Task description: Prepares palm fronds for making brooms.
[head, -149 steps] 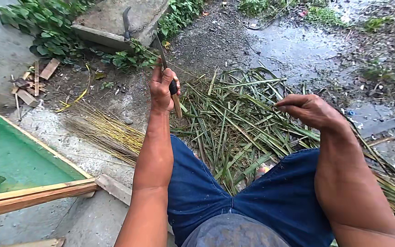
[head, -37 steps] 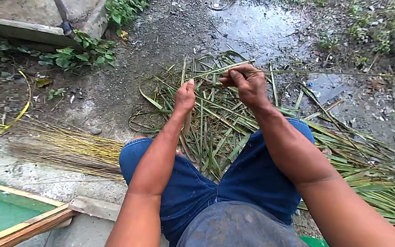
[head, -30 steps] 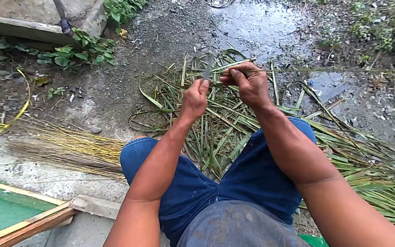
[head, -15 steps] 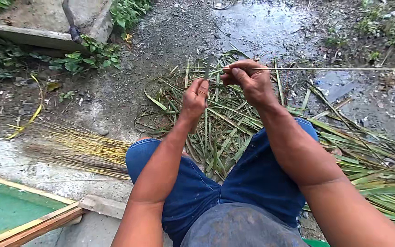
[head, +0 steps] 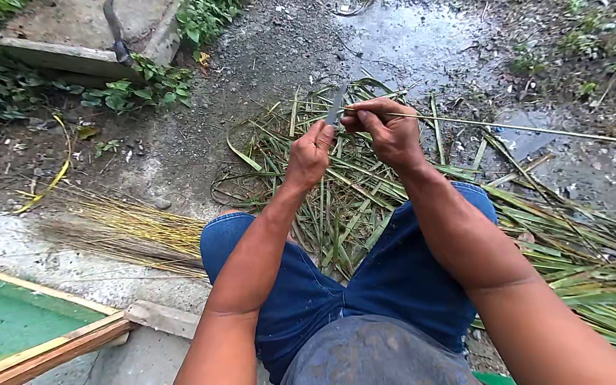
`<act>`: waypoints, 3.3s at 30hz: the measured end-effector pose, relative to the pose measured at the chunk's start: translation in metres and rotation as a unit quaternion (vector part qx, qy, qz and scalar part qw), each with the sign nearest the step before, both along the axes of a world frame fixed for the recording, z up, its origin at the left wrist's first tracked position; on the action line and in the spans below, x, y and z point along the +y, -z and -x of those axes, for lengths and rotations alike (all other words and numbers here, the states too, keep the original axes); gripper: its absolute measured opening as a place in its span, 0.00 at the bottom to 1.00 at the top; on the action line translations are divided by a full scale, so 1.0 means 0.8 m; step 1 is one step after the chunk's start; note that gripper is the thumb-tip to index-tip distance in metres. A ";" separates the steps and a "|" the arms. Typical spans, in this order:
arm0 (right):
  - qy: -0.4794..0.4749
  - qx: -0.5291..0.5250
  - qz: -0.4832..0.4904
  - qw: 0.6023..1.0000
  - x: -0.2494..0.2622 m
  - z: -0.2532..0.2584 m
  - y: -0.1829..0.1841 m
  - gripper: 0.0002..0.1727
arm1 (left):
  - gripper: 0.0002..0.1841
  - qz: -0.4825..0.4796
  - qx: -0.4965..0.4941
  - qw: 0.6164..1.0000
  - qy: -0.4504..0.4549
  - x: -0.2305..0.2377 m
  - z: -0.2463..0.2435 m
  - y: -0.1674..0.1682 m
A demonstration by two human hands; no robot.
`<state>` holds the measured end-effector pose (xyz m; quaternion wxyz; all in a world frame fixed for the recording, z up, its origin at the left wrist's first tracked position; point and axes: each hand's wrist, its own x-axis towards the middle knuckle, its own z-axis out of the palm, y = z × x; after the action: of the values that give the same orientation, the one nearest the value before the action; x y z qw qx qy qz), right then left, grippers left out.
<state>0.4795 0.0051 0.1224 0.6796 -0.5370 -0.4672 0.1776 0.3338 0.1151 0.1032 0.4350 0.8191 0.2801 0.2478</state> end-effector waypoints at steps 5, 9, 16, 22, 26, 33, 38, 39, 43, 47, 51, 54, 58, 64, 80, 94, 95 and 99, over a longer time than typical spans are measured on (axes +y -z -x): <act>0.003 0.017 -0.003 1.000 -0.006 -0.007 -0.003 0.10 | 0.25 0.085 0.023 0.996 -0.019 0.007 0.001 -0.003; 0.004 0.026 -0.002 1.000 -0.008 -0.011 -0.004 0.10 | 0.25 0.144 0.020 0.989 -0.032 0.021 0.001 0.004; 0.005 0.024 -0.010 1.000 -0.014 -0.020 -0.006 0.11 | 0.28 0.238 0.024 0.966 -0.097 0.051 0.003 0.017; 0.014 0.149 0.003 0.989 -0.008 -0.021 -0.001 0.11 | 0.25 0.202 -0.062 0.971 -0.110 0.026 -0.003 0.001; -0.010 0.200 0.017 0.980 0.001 -0.002 0.001 0.15 | 0.24 0.015 -0.022 0.999 -0.024 -0.006 -0.009 0.002; -0.001 0.203 0.022 0.979 -0.001 -0.001 -0.003 0.14 | 0.25 0.037 0.001 0.999 -0.037 0.003 -0.008 0.002; -0.010 0.180 0.010 0.984 -0.006 -0.003 -0.003 0.13 | 0.25 0.060 0.015 0.997 -0.043 0.012 -0.005 0.006; -0.010 0.174 0.009 0.985 -0.006 -0.004 -0.003 0.13 | 0.26 0.064 0.016 0.997 -0.045 0.011 -0.005 0.004; -0.010 0.146 0.017 0.989 -0.006 0.001 -0.002 0.14 | 0.25 0.022 -0.001 1.000 -0.009 -0.008 -0.008 -0.006; -0.012 0.129 0.009 0.992 -0.007 -0.002 -0.002 0.14 | 0.25 0.070 0.025 0.997 -0.034 0.009 -0.005 -0.003; -0.018 0.123 -0.001 0.992 -0.005 0.000 0.000 0.14 | 0.25 0.027 -0.002 1.000 -0.003 0.001 -0.004 -0.004; -0.019 0.146 -0.013 0.989 -0.005 -0.005 -0.001 0.14 | 0.26 0.103 0.009 0.993 -0.051 0.023 -0.001 0.006; -0.016 0.203 -0.010 0.979 -0.004 -0.006 -0.006 0.15 | 0.26 0.105 -0.009 0.993 -0.045 0.023 0.004 0.002; -0.012 0.241 0.002 0.970 -0.004 -0.002 -0.007 0.14 | 0.26 0.091 0.011 0.995 -0.048 0.023 0.006 -0.001; -0.004 0.190 -0.004 0.982 -0.005 -0.004 -0.004 0.14 | 0.26 0.044 0.013 0.998 -0.044 0.006 -0.005 0.000; -0.010 0.157 -0.007 0.988 -0.002 0.003 -0.002 0.13 | 0.25 0.024 0.006 1.000 -0.012 -0.001 -0.005 -0.004; -0.007 0.151 -0.007 0.989 -0.002 0.003 -0.002 0.13 | 0.25 0.015 0.004 1.000 -0.012 -0.001 -0.005 -0.004; -0.002 0.132 -0.014 0.991 -0.005 0.006 -0.006 0.14 | 0.25 -0.001 -0.006 1.000 -0.012 0.001 -0.004 -0.003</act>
<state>0.4751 0.0013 0.1269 0.7422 -0.4988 -0.3769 0.2414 0.3373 0.1160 0.1055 0.4333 0.8143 0.2871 0.2583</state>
